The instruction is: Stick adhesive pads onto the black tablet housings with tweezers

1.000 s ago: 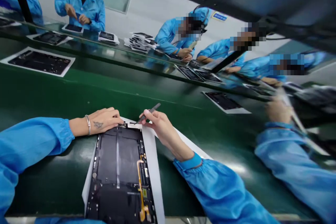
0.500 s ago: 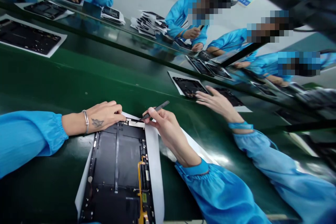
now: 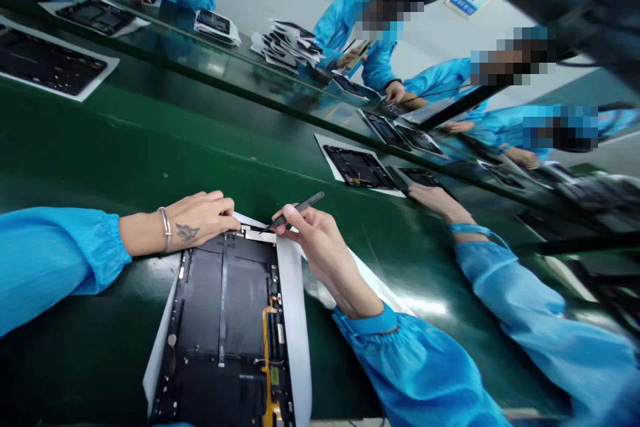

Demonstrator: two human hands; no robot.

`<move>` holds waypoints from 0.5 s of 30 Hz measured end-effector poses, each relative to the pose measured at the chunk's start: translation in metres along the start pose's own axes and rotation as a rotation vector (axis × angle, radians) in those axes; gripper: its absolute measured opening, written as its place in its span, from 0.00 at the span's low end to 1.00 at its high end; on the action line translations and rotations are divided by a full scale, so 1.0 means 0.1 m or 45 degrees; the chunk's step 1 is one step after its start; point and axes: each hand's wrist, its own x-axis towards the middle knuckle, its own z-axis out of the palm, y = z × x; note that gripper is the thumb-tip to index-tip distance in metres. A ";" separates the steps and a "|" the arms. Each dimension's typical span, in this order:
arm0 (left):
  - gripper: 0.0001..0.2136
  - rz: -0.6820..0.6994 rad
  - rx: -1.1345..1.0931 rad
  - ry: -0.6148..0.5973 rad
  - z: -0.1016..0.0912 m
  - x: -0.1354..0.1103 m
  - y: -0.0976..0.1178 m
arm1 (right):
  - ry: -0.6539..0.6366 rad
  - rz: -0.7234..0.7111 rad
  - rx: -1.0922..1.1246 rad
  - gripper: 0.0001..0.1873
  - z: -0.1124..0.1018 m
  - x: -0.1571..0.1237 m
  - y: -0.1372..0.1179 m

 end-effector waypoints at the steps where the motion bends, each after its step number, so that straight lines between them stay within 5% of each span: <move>1: 0.10 0.001 0.000 0.001 0.01 0.00 -0.01 | 0.002 0.000 0.003 0.24 0.00 0.00 0.00; 15: 0.11 -0.005 0.004 0.003 0.02 0.01 -0.01 | -0.021 -0.015 -0.047 0.26 -0.01 0.02 0.00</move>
